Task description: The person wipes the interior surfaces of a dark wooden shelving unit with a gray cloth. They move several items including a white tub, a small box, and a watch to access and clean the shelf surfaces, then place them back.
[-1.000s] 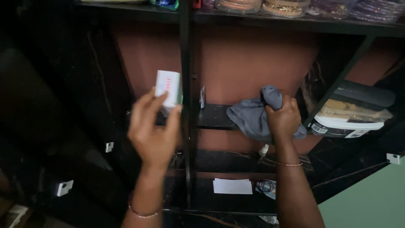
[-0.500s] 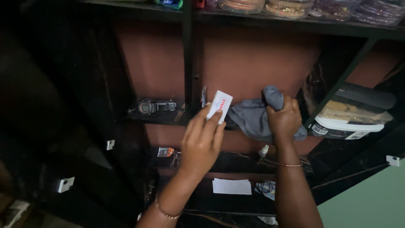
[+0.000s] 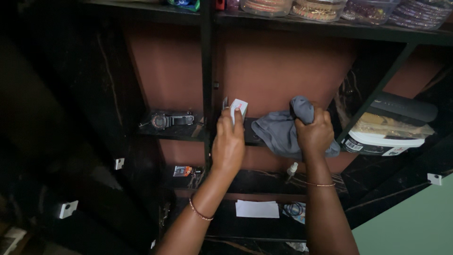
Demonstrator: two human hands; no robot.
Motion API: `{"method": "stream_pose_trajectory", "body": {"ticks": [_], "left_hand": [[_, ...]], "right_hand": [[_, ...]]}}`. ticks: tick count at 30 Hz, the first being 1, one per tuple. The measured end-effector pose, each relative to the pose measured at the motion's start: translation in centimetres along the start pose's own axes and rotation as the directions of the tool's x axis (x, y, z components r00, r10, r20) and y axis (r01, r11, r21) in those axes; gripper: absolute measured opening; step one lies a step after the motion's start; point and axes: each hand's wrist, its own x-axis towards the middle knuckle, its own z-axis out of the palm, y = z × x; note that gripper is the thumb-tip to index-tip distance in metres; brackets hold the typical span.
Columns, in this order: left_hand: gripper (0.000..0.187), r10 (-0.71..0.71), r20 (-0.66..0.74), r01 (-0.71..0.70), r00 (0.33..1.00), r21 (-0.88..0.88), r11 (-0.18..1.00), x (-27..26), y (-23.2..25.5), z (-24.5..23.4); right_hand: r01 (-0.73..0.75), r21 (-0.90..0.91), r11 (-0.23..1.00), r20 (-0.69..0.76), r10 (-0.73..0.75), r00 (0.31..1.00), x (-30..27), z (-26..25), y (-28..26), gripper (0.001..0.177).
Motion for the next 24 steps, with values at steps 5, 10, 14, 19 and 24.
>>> {"method": "stream_pose_trajectory", "body": {"ticks": [5,10,14,19,24], "left_hand": [[0.054,0.085,-0.046,-0.075,0.995,0.183,0.980,0.7,-0.3,1.1],[0.056,0.199,-0.099,-0.174,0.975,0.215,0.961,0.8,-0.4,0.2],[0.041,0.258,-0.209,-0.254,0.943,0.046,0.966,-1.0,-1.9,-1.6],[0.032,-0.161,-0.301,0.146,0.940,-0.072,0.987,-0.4,-10.2,-4.2],[0.038,-0.335,0.136,0.331,0.932,0.051,0.942,1.8,-17.9,-5.5]], "right_hand": [[0.020,0.014,1.000,-0.001,-0.020,1.000,0.0,0.1,0.3,0.055],[0.026,0.015,1.000,-0.022,-0.026,0.999,0.0,0.1,0.3,0.055],[0.004,-0.007,1.000,-0.016,-0.005,1.000,0.1,0.0,0.1,0.055],[0.029,0.004,1.000,-0.041,-0.029,0.999,-0.3,0.1,0.3,0.054],[0.026,-0.033,0.999,-0.048,-0.027,0.998,-0.2,0.5,0.6,0.049]]}}
